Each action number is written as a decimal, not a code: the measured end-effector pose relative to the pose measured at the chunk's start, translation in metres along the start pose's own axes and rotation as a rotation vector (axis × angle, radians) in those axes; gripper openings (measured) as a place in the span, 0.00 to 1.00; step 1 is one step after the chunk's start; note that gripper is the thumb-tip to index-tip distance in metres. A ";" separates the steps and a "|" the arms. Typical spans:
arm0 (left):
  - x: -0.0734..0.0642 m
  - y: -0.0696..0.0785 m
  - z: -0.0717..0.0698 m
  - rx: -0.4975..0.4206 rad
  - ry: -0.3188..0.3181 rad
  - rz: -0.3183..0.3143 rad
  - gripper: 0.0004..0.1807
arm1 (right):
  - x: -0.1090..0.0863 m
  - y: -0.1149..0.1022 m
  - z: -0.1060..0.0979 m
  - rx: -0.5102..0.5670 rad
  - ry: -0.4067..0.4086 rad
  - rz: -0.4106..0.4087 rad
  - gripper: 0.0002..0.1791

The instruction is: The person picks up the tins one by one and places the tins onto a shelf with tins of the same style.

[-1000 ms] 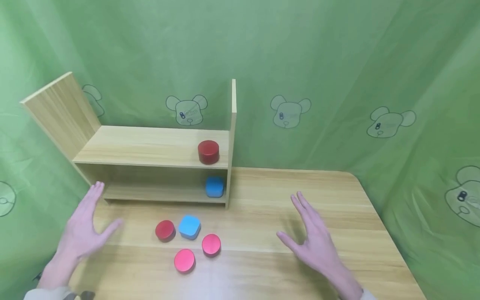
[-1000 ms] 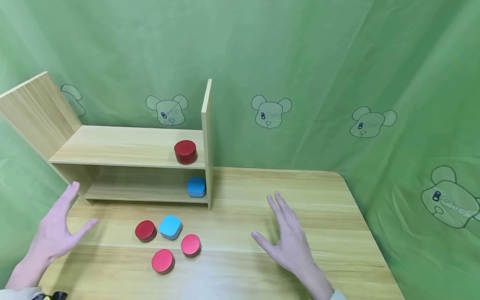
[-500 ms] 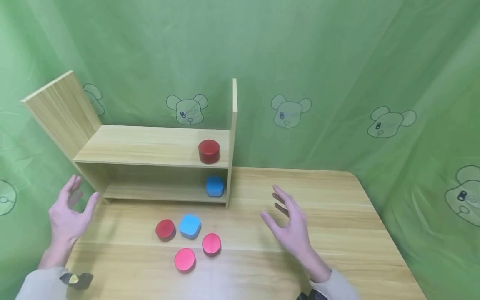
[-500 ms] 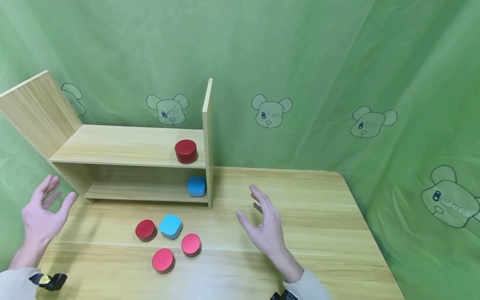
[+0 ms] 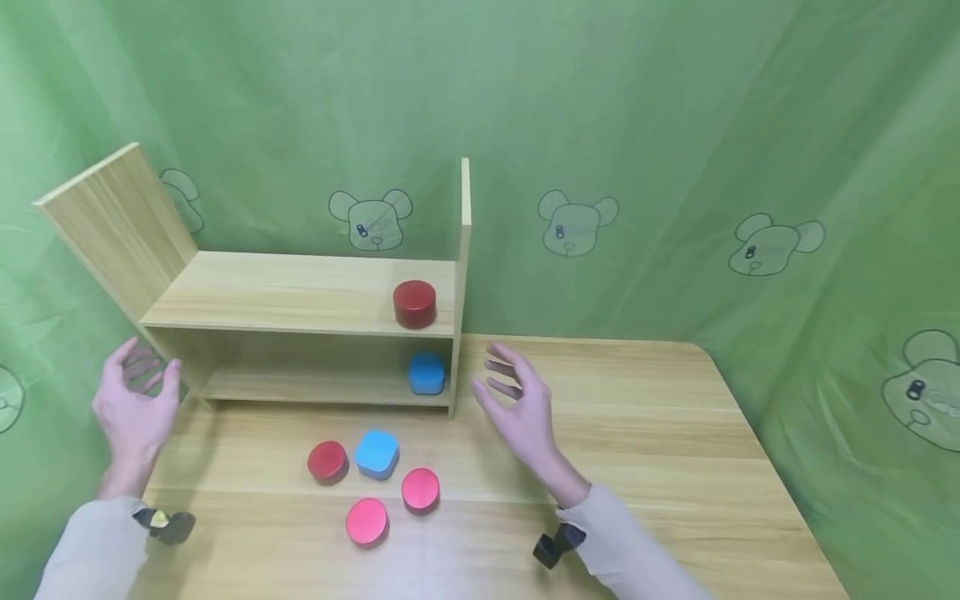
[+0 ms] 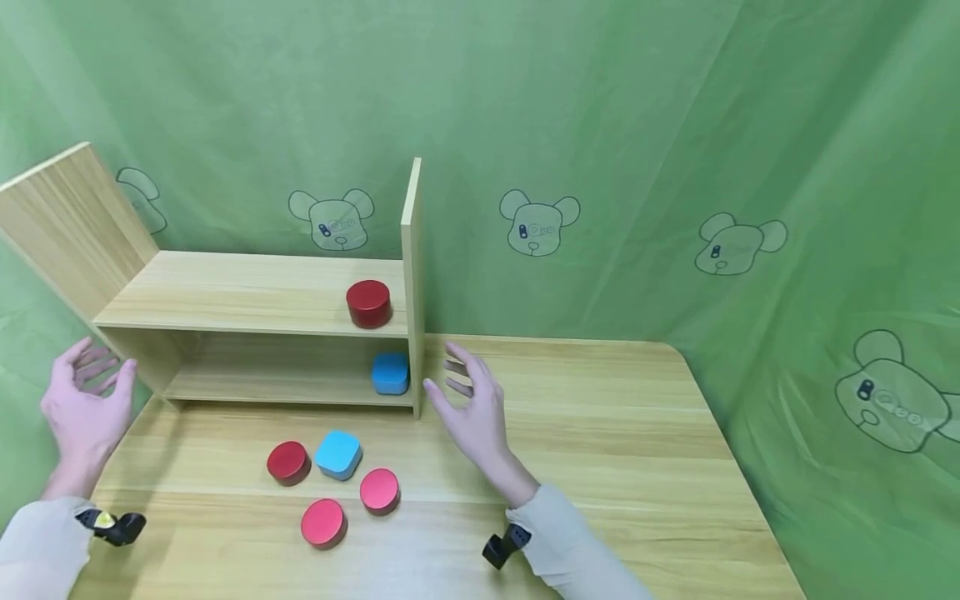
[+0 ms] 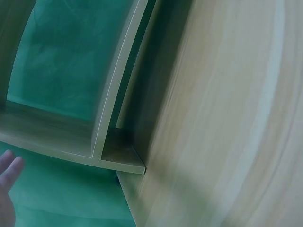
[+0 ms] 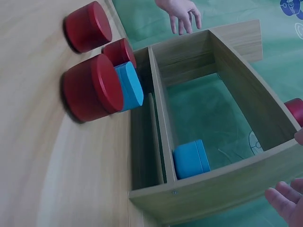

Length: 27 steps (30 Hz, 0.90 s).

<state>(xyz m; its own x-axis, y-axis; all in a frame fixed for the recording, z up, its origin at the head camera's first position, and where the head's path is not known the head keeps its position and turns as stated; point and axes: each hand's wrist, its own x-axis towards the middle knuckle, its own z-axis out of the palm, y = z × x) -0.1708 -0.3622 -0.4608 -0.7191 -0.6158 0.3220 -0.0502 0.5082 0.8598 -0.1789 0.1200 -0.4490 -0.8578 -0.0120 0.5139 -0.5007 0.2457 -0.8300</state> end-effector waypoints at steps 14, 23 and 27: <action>0.015 -0.005 0.005 -0.029 -0.021 0.008 0.31 | 0.025 0.005 0.036 0.006 0.003 -0.025 0.32; 0.020 -0.008 0.007 -0.050 0.005 0.056 0.26 | 0.031 0.009 0.049 -0.043 0.052 -0.046 0.28; 0.020 -0.008 0.006 -0.038 0.002 0.045 0.26 | 0.033 0.012 0.051 -0.061 0.074 -0.068 0.27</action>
<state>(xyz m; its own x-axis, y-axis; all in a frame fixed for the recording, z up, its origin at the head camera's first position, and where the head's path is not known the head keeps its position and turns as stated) -0.1889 -0.3750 -0.4641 -0.7188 -0.5938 0.3615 0.0086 0.5123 0.8588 -0.2194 0.0733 -0.4531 -0.8098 0.0399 0.5853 -0.5478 0.3057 -0.7788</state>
